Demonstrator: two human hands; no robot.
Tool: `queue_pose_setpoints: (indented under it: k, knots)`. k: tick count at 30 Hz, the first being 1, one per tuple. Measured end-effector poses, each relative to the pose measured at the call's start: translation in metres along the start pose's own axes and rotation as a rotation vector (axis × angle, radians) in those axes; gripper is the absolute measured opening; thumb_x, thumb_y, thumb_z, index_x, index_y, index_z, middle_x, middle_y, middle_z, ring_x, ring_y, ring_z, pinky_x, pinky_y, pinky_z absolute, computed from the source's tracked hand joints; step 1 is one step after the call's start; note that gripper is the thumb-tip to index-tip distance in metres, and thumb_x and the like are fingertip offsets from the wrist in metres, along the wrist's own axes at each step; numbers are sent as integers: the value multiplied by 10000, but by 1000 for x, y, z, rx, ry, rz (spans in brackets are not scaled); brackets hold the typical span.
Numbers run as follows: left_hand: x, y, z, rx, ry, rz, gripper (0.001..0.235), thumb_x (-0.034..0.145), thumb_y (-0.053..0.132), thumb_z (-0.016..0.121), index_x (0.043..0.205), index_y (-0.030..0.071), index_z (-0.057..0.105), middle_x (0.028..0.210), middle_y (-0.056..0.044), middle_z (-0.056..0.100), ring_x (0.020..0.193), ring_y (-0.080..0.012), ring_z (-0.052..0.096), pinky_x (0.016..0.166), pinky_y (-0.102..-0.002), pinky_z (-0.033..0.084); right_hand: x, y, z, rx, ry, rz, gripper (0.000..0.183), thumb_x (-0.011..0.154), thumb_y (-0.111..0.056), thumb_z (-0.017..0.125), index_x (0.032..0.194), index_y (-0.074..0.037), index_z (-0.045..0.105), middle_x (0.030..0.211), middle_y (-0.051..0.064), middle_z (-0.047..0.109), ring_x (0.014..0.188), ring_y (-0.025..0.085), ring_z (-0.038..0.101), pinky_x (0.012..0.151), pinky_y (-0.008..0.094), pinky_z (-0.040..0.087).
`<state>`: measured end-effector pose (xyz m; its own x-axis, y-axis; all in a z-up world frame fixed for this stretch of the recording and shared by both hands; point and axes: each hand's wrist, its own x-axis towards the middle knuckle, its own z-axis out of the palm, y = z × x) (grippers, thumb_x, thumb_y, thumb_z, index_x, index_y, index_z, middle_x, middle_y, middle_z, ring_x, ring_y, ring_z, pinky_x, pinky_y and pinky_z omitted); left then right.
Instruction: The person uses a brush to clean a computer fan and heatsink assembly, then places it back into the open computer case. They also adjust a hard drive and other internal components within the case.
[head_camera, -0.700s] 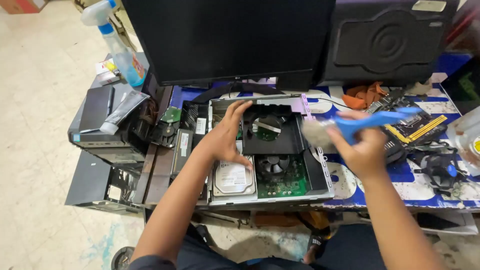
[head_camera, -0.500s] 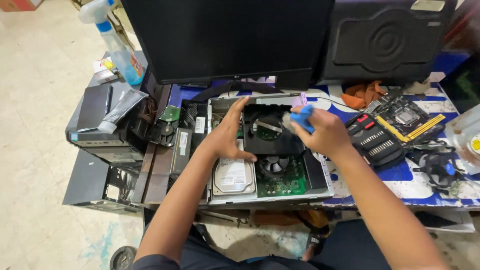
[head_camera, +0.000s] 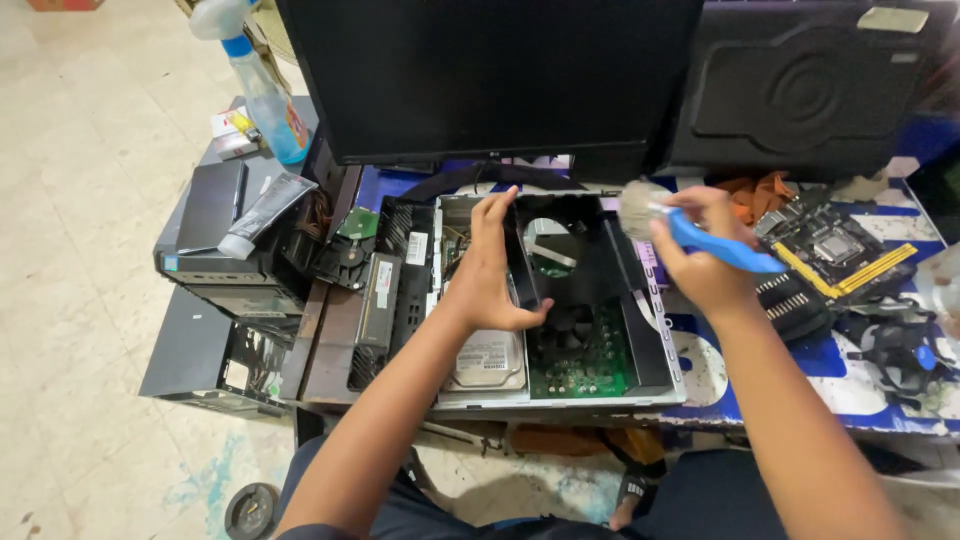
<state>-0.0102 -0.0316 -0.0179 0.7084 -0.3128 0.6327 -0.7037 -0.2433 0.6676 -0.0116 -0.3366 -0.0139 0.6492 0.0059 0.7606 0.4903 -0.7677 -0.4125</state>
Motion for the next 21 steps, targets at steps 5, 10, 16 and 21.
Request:
queue_pose_setpoints:
  k: [5, 10, 16, 21]
  knots:
    - [11, 3, 12, 28, 23, 74, 1346, 599, 468, 869, 1608, 17, 100, 1518, -253, 251, 1422, -457, 339, 1150, -561, 429, -6, -24, -34, 185, 95, 216, 290, 1003, -82, 739, 1261, -57, 610, 1187, 133, 670, 1067, 292, 667, 923, 381, 534]
    - [26, -13, 35, 72, -7, -2, 1364, 630, 576, 851, 1577, -17, 69, 1557, -250, 230, 1511, -422, 246, 1237, -556, 330, -18, -24, -45, 264, 175, 328, 220, 1034, -74, 664, 1228, -27, 570, 1218, 145, 632, 1111, 243, 631, 1012, 347, 504]
    - [22, -54, 51, -150, 110, -59, 1427, 410, 372, 999, 1563, 26, 232, 1429, -265, 330, 1352, -526, 411, 1017, -633, 505, -28, 5, -42, 24, 148, 204, 254, 990, -137, 810, 1219, -57, 736, 1089, 164, 718, 1018, 353, 677, 924, 433, 510]
    - [22, -36, 41, -156, -53, -273, 1460, 375, 316, 1010, 1542, 5, 190, 1418, -319, 403, 1325, -545, 497, 1026, -586, 548, -11, -12, -32, 15, 79, 159, 294, 931, -65, 802, 1219, -84, 750, 1131, 155, 742, 1092, 382, 687, 965, 441, 519]
